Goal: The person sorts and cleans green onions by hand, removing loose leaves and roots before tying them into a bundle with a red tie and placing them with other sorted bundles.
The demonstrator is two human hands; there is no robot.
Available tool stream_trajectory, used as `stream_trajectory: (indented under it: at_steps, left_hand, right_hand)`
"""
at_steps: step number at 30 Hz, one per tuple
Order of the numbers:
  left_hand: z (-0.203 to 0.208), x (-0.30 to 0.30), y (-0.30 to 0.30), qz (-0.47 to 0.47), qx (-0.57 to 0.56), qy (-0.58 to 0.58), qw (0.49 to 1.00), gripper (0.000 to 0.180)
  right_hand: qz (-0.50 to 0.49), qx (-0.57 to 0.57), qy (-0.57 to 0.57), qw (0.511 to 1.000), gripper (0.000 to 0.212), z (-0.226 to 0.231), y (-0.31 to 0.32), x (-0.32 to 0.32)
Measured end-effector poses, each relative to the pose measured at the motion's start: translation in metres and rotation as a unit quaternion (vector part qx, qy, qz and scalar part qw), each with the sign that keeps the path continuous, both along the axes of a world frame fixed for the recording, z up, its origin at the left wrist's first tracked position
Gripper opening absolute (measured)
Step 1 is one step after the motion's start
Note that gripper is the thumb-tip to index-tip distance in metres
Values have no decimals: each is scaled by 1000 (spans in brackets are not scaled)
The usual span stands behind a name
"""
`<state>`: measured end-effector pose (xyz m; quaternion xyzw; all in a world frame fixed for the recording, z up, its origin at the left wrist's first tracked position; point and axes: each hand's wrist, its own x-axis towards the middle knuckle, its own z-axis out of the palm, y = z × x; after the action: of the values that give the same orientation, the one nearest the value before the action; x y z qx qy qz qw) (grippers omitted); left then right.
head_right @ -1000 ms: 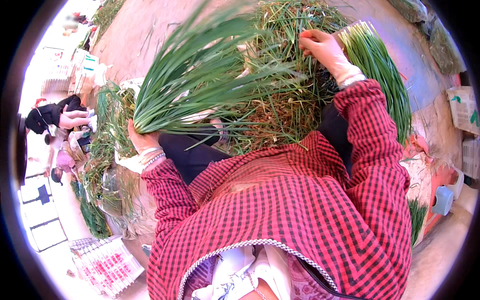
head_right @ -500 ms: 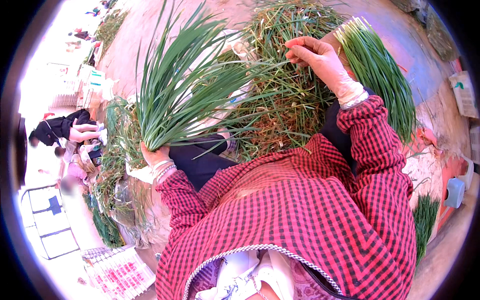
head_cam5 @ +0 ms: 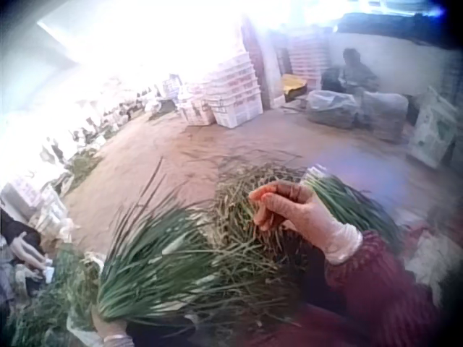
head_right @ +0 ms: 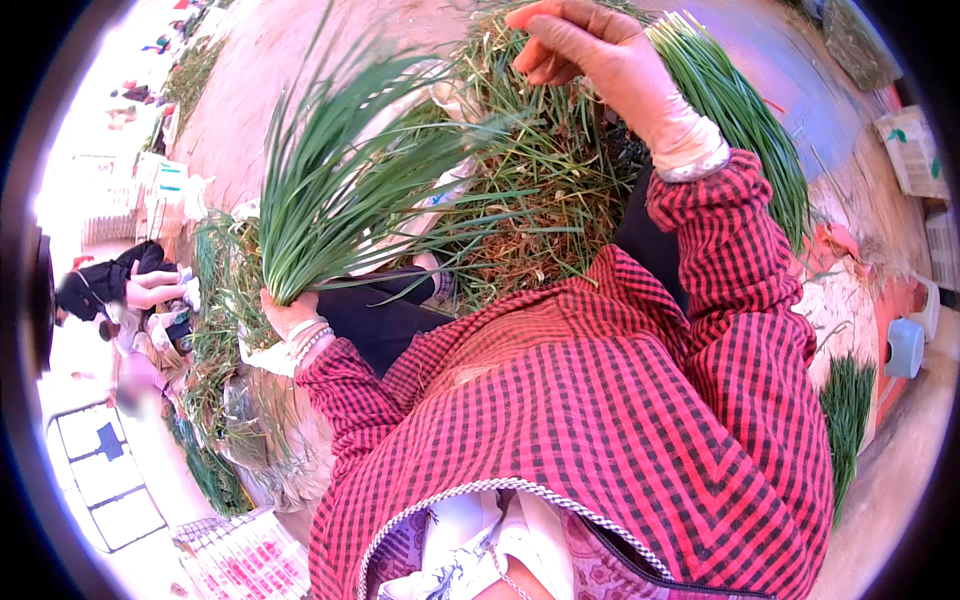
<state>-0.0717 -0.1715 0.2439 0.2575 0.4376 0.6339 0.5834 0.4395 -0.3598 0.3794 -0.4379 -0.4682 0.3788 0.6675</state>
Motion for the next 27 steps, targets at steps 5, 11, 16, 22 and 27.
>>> stream_trajectory:
  at_steps: [5,11,16,22,27]
  left_hand:
    - [-14,-23,1,-3,36,-19,999,33]
    - [1,-33,-2,89,14,-128,988,51]
    - [30,-28,-9,26,12,-140,990,42]
    - [134,99,-37,-204,191,-25,960,24]
    - [193,238,-75,-455,218,37,863,32]
  right_hand:
    - [-42,-51,44,997,28,-28,-14,29]
    - [-28,-84,62,994,26,-46,-15,29]
    - [-47,-37,1,998,26,-33,-6,19]
    - [19,-15,-218,976,45,36,16,-41]
    - [275,-30,-120,953,89,30,35,-91]
